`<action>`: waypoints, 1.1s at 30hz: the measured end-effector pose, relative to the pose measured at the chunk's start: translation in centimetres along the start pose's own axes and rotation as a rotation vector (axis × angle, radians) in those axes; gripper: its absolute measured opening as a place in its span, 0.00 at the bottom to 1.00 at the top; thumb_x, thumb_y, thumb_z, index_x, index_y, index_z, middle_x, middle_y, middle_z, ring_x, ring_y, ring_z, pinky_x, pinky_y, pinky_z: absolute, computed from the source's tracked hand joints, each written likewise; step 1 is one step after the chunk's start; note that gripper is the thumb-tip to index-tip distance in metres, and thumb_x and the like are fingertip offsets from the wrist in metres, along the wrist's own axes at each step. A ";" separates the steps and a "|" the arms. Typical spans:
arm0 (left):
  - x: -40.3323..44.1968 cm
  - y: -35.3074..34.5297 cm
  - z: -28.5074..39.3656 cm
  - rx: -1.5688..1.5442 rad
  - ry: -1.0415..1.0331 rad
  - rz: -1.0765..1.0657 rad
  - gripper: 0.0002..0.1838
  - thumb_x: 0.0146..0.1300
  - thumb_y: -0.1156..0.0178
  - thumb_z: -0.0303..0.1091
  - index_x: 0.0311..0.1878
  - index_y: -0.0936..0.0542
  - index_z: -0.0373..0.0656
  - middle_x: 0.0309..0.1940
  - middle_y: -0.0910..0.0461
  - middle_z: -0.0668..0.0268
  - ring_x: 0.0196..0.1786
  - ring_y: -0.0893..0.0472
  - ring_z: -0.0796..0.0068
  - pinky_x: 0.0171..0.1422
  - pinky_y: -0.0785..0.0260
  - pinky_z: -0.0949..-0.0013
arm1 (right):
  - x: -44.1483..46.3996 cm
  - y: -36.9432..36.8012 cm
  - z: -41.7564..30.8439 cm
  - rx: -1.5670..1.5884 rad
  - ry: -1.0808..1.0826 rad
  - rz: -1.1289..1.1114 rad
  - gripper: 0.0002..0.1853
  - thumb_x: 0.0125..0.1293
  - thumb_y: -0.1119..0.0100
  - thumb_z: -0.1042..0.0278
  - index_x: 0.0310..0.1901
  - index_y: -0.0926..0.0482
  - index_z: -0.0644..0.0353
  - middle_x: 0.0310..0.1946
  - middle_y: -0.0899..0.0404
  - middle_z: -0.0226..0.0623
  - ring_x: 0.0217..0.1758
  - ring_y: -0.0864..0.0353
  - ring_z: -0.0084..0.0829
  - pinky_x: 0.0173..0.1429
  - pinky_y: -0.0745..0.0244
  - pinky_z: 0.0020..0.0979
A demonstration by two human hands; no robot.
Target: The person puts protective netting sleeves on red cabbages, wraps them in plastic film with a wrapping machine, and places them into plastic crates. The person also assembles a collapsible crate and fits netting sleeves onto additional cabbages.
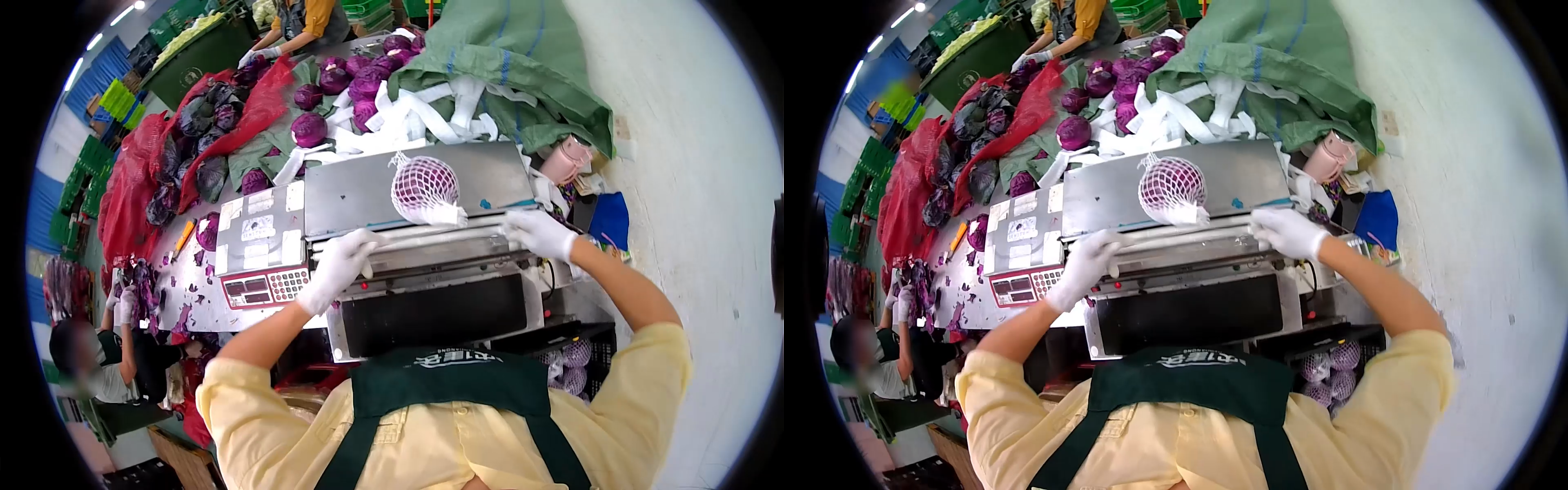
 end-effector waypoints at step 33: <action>-6.9 -12.8 -2.5 -0.879 0.467 -0.497 0.37 0.72 0.48 0.51 0.75 0.47 0.41 0.68 0.36 0.52 0.69 0.33 0.66 0.73 0.40 0.62 | -6.7 -15.2 -1.9 1.445 -0.715 -0.395 0.22 0.66 0.46 0.71 0.62 0.31 0.62 0.51 0.22 0.39 0.51 0.19 0.31 0.58 0.23 0.30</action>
Point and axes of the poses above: each hand's wrist, its own x-axis towards the middle knuckle, its own y-axis out of the back of the hand, z = x × y, the point moved 3 cm from there along x, towards the middle knuckle
